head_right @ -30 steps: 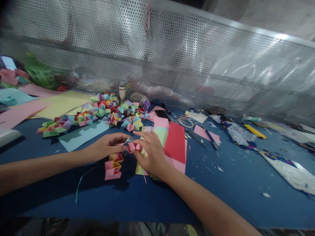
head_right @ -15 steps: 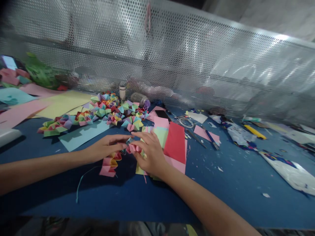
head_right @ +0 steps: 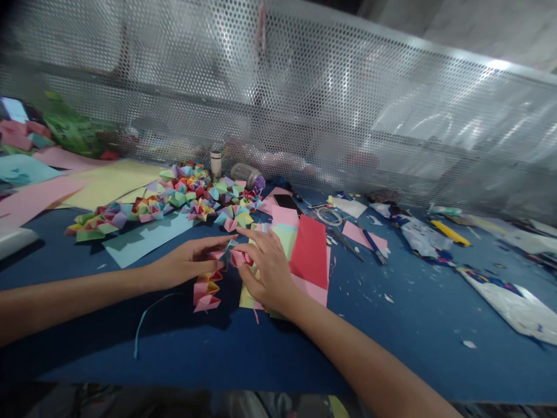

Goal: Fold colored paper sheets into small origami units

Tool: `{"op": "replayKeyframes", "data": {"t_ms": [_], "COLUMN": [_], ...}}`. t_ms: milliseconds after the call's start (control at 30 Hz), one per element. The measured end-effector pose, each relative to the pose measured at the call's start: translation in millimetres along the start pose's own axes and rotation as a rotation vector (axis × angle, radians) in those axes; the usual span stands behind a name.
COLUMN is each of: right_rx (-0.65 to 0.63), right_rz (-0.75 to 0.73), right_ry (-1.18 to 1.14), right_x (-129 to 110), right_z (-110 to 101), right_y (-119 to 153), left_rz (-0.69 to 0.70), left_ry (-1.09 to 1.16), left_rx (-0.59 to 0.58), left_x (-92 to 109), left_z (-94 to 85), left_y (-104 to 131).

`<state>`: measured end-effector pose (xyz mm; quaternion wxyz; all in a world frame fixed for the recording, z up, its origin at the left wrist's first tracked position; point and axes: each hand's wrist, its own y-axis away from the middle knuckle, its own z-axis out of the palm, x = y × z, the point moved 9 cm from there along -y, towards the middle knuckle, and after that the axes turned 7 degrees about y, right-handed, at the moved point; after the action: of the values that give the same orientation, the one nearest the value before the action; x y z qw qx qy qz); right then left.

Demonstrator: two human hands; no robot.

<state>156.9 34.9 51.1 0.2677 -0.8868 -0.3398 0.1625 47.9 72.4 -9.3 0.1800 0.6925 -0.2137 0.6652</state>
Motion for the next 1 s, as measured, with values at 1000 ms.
{"op": "replayKeyframes", "data": {"t_ms": [1000], "right_rx": [0.120], "right_rz": [-0.045], "right_ry": [0.233], "right_x": [-4], "right_z": [-7], "right_y": [1], "left_rz": [0.036], "left_ry": [0.027], "left_rx": [0.060], "left_x": [11], "left_z": [-1.6], "left_y": [2]}}
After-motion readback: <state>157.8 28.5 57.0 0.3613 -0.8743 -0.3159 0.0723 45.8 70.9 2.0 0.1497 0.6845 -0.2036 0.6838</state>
